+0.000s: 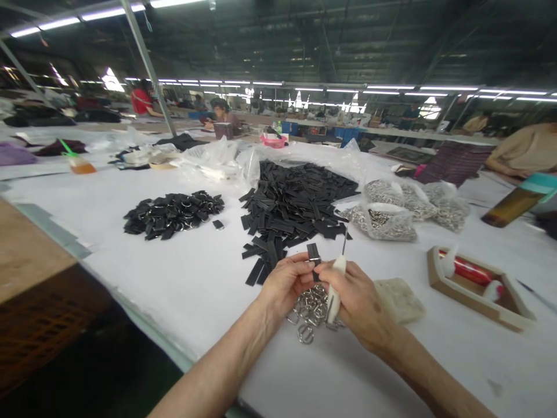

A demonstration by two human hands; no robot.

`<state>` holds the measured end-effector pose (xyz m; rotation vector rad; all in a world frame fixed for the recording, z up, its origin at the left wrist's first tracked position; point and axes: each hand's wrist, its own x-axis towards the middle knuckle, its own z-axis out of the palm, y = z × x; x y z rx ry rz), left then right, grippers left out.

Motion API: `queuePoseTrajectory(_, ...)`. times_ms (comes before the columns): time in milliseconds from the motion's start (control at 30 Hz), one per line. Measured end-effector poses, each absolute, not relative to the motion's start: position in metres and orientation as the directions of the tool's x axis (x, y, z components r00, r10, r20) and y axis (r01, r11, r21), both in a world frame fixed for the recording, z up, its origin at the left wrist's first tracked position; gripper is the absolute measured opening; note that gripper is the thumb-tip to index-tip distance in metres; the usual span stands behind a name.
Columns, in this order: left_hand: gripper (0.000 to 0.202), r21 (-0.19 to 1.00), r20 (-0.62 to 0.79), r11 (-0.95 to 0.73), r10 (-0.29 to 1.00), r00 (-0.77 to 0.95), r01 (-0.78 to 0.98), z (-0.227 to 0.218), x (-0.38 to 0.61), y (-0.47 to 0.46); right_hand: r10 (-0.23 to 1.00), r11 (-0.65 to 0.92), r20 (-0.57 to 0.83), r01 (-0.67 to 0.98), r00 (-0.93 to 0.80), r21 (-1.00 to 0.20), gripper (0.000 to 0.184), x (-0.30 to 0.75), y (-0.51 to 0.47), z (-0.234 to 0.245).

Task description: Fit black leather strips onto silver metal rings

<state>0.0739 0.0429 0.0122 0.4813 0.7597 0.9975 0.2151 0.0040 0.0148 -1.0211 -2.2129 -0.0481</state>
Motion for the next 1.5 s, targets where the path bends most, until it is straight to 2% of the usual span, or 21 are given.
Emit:
queuePoseTrajectory(133, 0.018, 0.643, -0.343, 0.504, 0.862, 0.372, -0.576, 0.013, 0.074, 0.041, 0.632, 0.68, 0.679, 0.687, -0.372, -0.256, 0.021, 0.217, 0.004, 0.008)
queuePoseTrajectory(233, 0.019, 0.599, -0.335, 0.549, 0.833, 0.44, -0.583, 0.015, 0.074, 0.041, 0.7, 0.637, 0.641, 0.679, -0.314, -0.364, 0.019, 0.219, 0.0, 0.009)
queuePoseTrajectory(300, 0.012, 0.583, -0.363, 0.583, 0.81, 0.46, -0.566, 0.016, 0.074, 0.041, 0.745, 0.605, 0.602, 0.67, -0.287, -0.429, 0.018, 0.219, -0.003, 0.01)
queuePoseTrajectory(400, 0.01, 0.597, -0.419, 0.603, 0.797, 0.435, -0.529, 0.016, 0.075, 0.041, 0.76, 0.604, 0.579, 0.65, -0.295, -0.462, 0.018, 0.217, -0.005, 0.009)
queuePoseTrajectory(533, 0.016, 0.618, -0.417, 0.565, 0.825, 0.382, -0.547, 0.015, 0.075, 0.042, 0.702, 0.677, 0.607, 0.615, -0.372, -0.405, 0.021, 0.216, -0.004, 0.005)
queuePoseTrajectory(733, 0.015, 0.625, -0.389, 0.514, 0.857, 0.337, -0.587, 0.016, 0.074, 0.043, 0.604, 0.753, 0.589, 0.626, -0.537, -0.201, 0.024, 0.222, 0.0, 0.011)
queuePoseTrajectory(833, 0.013, 0.627, -0.386, 0.504, 0.863, 0.326, -0.594, 0.015, 0.075, 0.042, 0.601, 0.753, 0.591, 0.628, -0.537, -0.195, 0.024, 0.221, 0.0, 0.015)
queuePoseTrajectory(900, 0.014, 0.631, -0.384, 0.501, 0.865, 0.323, -0.593, 0.013, 0.077, 0.041, 0.617, 0.744, 0.602, 0.624, -0.507, -0.238, 0.025, 0.22, 0.0, 0.015)
queuePoseTrajectory(1000, 0.015, 0.65, -0.358, 0.468, 0.883, 0.302, -0.599, 0.01, 0.081, 0.037, 0.685, 0.689, 0.617, 0.62, -0.386, -0.377, 0.02, 0.219, 0.0, 0.012)
queuePoseTrajectory(1100, 0.02, 0.711, -0.254, 0.367, 0.929, 0.268, -0.6, 0.007, 0.084, 0.034, 0.784, 0.567, 0.593, 0.599, -0.183, -0.565, 0.014, 0.216, -0.001, 0.01)
queuePoseTrajectory(1200, 0.021, 0.793, -0.156, 0.268, 0.957, 0.243, -0.547, 0.006, 0.087, 0.031, 0.86, 0.434, 0.51, 0.553, -0.019, -0.711, 0.01, 0.214, -0.002, 0.013)
queuePoseTrajectory(1333, 0.02, 0.86, -0.084, 0.207, 0.959, 0.27, -0.467, 0.006, 0.088, 0.027, 0.907, 0.336, 0.415, 0.467, 0.075, -0.818, 0.014, 0.212, -0.002, 0.02)
queuePoseTrajectory(1500, 0.021, 0.899, 0.045, 0.105, 0.943, 0.33, -0.424, 0.014, 0.086, 0.021, 0.907, 0.327, 0.4, 0.381, 0.128, -0.865, 0.016, 0.211, -0.002, 0.028)
